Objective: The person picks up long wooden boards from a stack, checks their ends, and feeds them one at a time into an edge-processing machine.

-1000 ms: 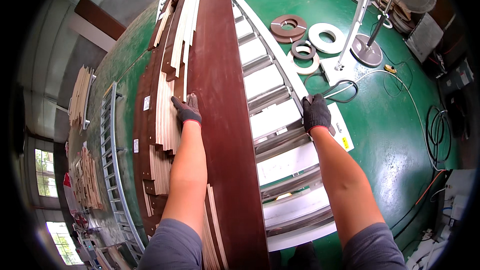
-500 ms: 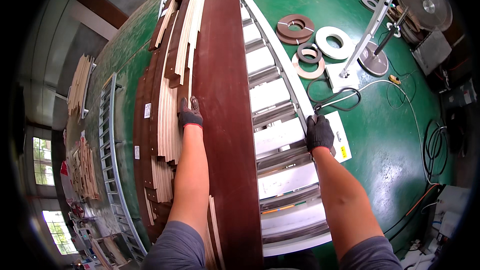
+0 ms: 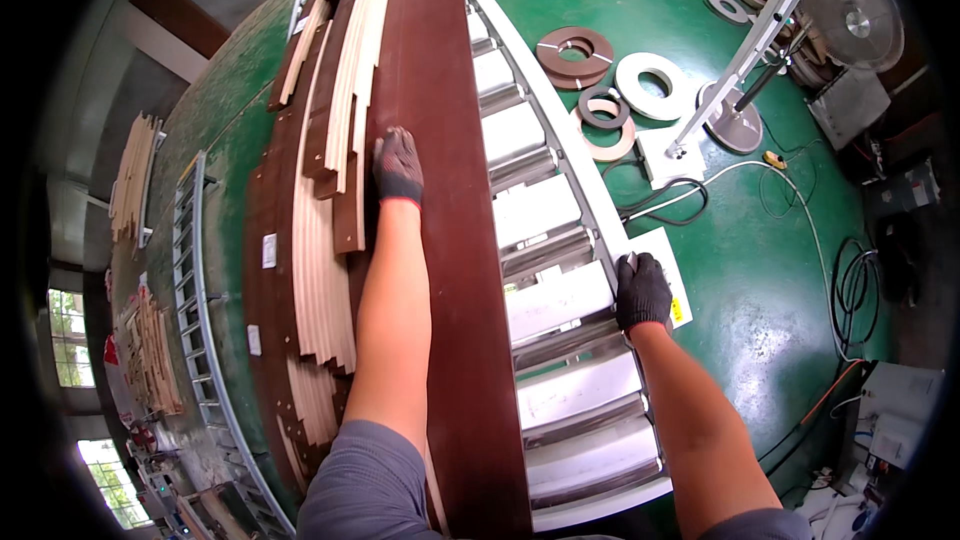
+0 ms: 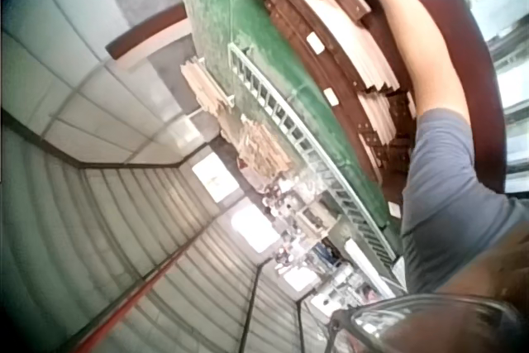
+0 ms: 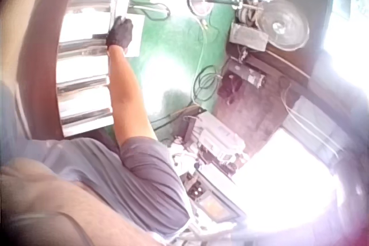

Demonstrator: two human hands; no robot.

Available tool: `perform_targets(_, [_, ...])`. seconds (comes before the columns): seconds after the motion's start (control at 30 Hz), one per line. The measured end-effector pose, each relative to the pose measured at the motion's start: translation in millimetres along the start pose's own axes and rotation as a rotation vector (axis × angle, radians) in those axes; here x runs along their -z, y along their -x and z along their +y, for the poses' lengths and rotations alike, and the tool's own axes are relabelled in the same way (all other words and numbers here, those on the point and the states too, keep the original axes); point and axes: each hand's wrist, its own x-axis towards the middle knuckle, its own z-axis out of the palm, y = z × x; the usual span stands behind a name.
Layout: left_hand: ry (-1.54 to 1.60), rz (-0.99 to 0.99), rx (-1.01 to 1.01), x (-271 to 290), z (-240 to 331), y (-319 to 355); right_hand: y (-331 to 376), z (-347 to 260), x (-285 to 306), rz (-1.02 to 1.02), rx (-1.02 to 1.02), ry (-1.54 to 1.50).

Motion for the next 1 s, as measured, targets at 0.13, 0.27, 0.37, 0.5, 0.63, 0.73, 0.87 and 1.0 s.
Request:
perform_targets(0.13, [0.212, 0.012, -0.012, -10, -8, -89, 0, 3, -3, 0.005, 0.047, 0.039])
perform_targets(0.27, [0.139, -0.019, -0.025, -48, -47, -94, -1, 11, -5, 0.066, 0.015, 0.04])
perform_targets(0.37, [0.243, -0.026, -0.009, -31, -28, -113, 1, 3, -3, 0.023, 0.004, 0.036])
perform_targets(0.5, [0.228, -0.054, -0.026, -30, -28, -116, 0, 10, -10, 0.054, 0.036, 0.036])
perform_targets(0.63, [0.171, -0.02, -0.043, -32, -30, -110, 0, 8, -9, 0.066, 0.052, 0.045])
perform_targets(0.73, [0.133, -0.031, -0.048, -27, -29, -113, 1, 6, -9, 0.055, 0.062, 0.034])
perform_targets(0.87, [0.12, -0.091, -0.09, -30, -38, -117, 0, 8, -5, 0.056, 0.063, 0.018])
perform_targets(1.0, [0.217, -0.089, -0.038, -23, -27, -128, 0, 1, -2, 0.021, 0.05, 0.003])
